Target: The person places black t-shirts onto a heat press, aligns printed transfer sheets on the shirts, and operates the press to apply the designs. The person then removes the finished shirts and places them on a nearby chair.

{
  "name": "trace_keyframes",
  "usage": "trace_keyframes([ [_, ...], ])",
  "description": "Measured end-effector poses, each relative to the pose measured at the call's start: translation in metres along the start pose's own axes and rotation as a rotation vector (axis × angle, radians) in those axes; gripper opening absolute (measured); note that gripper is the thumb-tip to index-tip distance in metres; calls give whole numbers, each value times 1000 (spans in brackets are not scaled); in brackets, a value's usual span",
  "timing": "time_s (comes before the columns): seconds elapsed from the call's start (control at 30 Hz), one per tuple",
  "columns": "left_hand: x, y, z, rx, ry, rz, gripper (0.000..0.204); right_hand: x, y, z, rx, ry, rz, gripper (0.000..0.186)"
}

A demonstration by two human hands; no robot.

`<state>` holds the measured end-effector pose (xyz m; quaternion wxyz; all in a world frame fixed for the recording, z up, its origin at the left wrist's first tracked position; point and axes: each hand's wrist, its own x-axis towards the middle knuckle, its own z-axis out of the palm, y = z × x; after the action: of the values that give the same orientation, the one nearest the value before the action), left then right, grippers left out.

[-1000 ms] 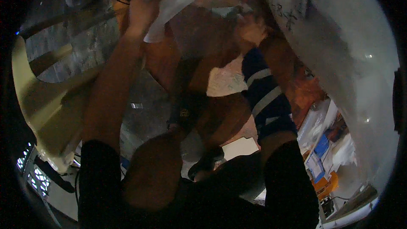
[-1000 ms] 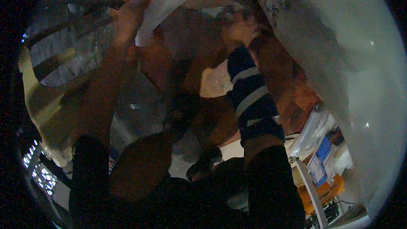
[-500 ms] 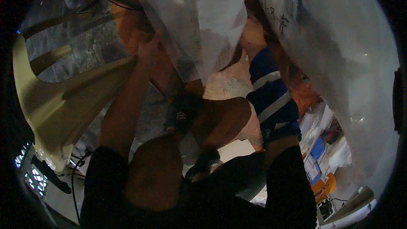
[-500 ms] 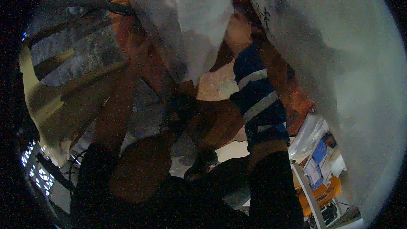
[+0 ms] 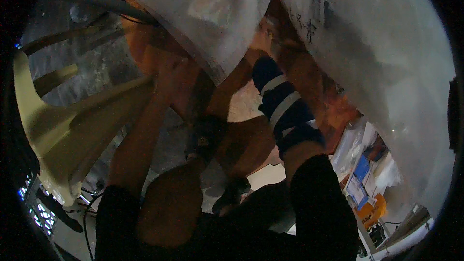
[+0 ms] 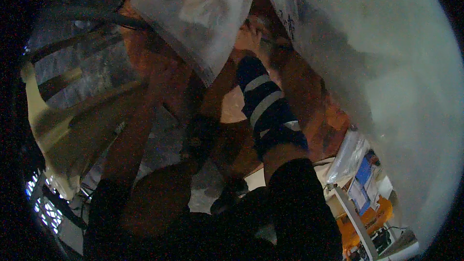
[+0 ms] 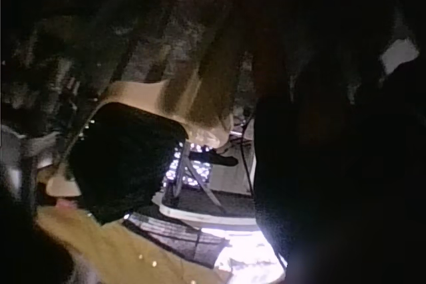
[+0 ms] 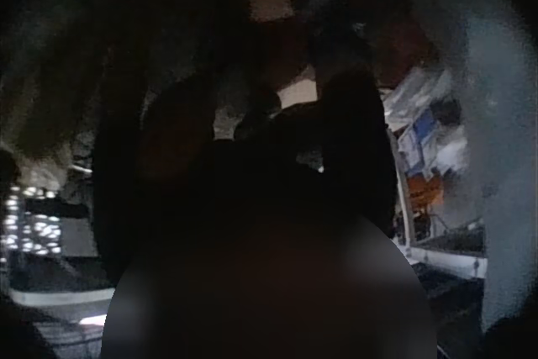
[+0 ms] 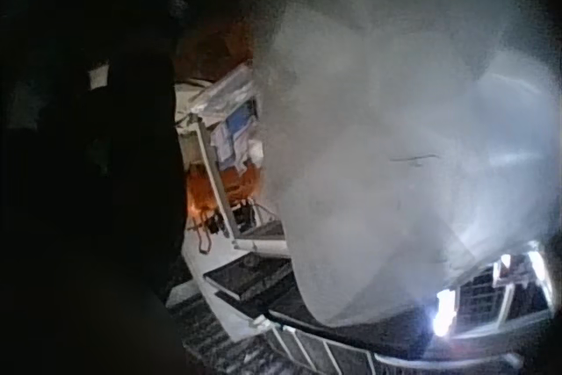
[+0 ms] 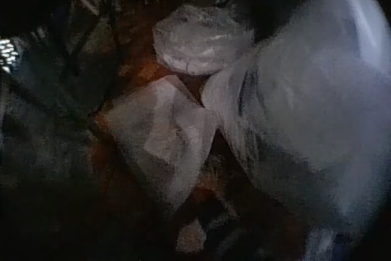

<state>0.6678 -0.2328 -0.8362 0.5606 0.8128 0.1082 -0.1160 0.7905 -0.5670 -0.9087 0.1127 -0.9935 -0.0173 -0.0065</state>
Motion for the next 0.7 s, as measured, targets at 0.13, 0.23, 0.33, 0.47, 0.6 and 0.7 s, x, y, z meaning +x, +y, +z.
trace_keyframes([
  [0.13, -7, 1, 4, 59, -107, -72, 30, -8, -24, -16, 112, 214, 102, 34],
  [0.23, -12, 5, 5, 353, -33, -240, 34, -77, -29, -88, 472, 52, 127, 34],
  [0.33, -12, 37, 29, 307, 67, -293, 32, -189, -22, -181, 500, -250, 227, 33],
  [0.47, -10, 31, 39, -43, 194, -77, 30, -254, -25, -323, 628, -468, 32, 27],
  [0.6, -20, 172, 32, -178, 187, 291, 27, -235, -57, -469, 579, -45, -318, 30],
  [0.7, -73, 397, -1, -58, 206, 687, 27, -214, -74, -597, 594, 261, -524, 29],
])
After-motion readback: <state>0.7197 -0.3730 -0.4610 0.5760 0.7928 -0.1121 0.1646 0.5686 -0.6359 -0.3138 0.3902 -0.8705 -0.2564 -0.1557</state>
